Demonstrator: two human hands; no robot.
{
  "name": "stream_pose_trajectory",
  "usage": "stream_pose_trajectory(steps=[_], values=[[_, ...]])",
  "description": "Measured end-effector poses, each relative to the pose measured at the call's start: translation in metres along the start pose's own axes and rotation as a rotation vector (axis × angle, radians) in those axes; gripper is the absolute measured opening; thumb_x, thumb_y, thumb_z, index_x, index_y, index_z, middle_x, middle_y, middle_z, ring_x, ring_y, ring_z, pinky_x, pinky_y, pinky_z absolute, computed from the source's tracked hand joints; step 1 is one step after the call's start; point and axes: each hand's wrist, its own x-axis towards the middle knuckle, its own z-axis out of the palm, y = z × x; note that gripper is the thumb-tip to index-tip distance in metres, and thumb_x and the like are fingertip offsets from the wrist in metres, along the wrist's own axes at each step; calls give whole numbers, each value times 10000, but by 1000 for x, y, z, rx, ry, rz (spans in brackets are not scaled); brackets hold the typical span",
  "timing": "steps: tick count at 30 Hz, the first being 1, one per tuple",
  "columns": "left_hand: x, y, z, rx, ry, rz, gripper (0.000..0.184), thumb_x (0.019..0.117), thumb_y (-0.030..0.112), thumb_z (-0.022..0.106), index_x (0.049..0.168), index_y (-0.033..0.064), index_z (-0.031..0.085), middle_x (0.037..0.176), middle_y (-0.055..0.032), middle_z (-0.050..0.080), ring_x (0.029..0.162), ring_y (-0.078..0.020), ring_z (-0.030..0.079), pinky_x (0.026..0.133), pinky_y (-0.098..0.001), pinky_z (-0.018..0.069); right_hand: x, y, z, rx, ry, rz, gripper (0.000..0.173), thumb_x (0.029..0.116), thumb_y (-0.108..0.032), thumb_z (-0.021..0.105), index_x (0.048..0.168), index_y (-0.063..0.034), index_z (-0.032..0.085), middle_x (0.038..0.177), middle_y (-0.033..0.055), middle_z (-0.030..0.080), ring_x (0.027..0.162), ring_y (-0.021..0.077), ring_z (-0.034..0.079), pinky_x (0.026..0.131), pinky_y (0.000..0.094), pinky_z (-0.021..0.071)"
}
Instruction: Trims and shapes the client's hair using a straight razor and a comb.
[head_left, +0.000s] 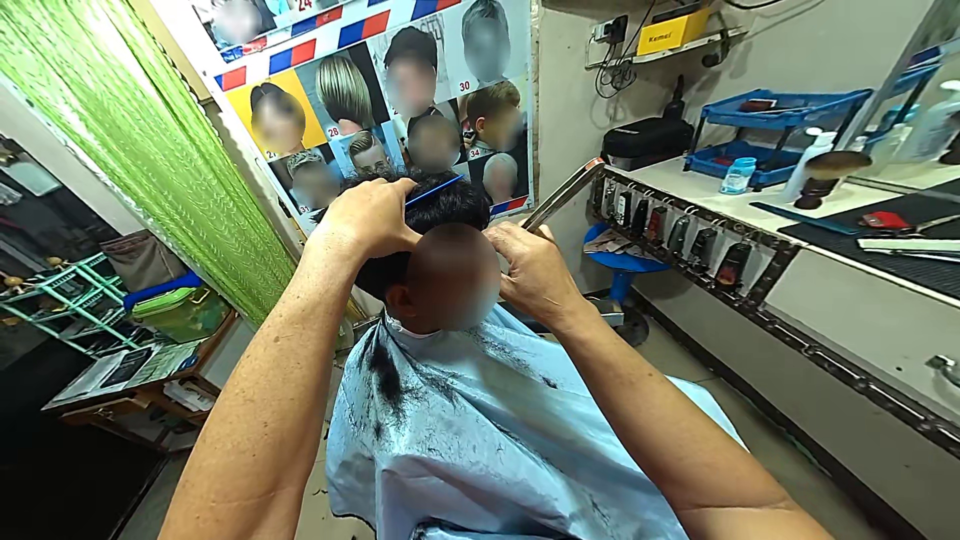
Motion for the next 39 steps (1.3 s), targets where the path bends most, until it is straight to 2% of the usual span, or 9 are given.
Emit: stream_pose_trajectory(steps=[4,8,12,19,23,30,39], values=[[0,0,0,-2,0,4,878,735,691,803,1421,198,564,1255,-159,661,1180,-367,634,932,-647,503,1,0,-1,-3,-8,6,148,980,-196,615,1059,-152,733,1130,7,734,1072,164,672,902,494,457],[0,1,-1,-9,3,6,876,742,683,803,1428,193,564,1269,-159,658,1189,-365,632,946,-643,498,1,1,0,-10,-22,-7,150,977,-201,619,1063,-154,732,1122,15,729,1039,177,676,877,495,464],[0,0,-1,-8,5,12,864,751,681,797,1422,187,568,1264,-163,659,1184,-367,633,942,-645,498,2,1,0,-9,-15,0,154,982,-204,612,1063,-154,733,1138,8,729,1086,170,667,906,495,461],[0,0,-1,-12,18,19,848,752,680,796,1400,175,584,1242,-163,665,1167,-367,639,934,-635,504,3,1,-1,-17,-21,0,149,984,-199,613,1062,-151,731,1137,16,729,1083,180,671,897,497,465],[1,0,-1,-18,19,23,860,754,682,793,1404,160,581,1243,-184,660,1170,-380,635,937,-646,499,4,1,-2,-26,-43,-13,159,982,-208,609,1061,-152,736,1105,25,726,1031,192,677,865,496,471],[1,0,-1,-15,10,15,851,760,678,792,1395,151,582,1247,-183,657,1177,-383,630,943,-644,495,3,1,-1,-29,-49,-17,155,983,-203,612,1065,-153,733,1108,22,725,1039,188,670,874,492,462],[2,0,0,-7,19,18,842,757,689,785,1394,175,587,1228,-172,666,1166,-370,636,941,-633,499,3,1,-3,-39,-63,-20,154,979,-200,617,1070,-157,733,1114,24,724,1031,191,677,863,501,468]])
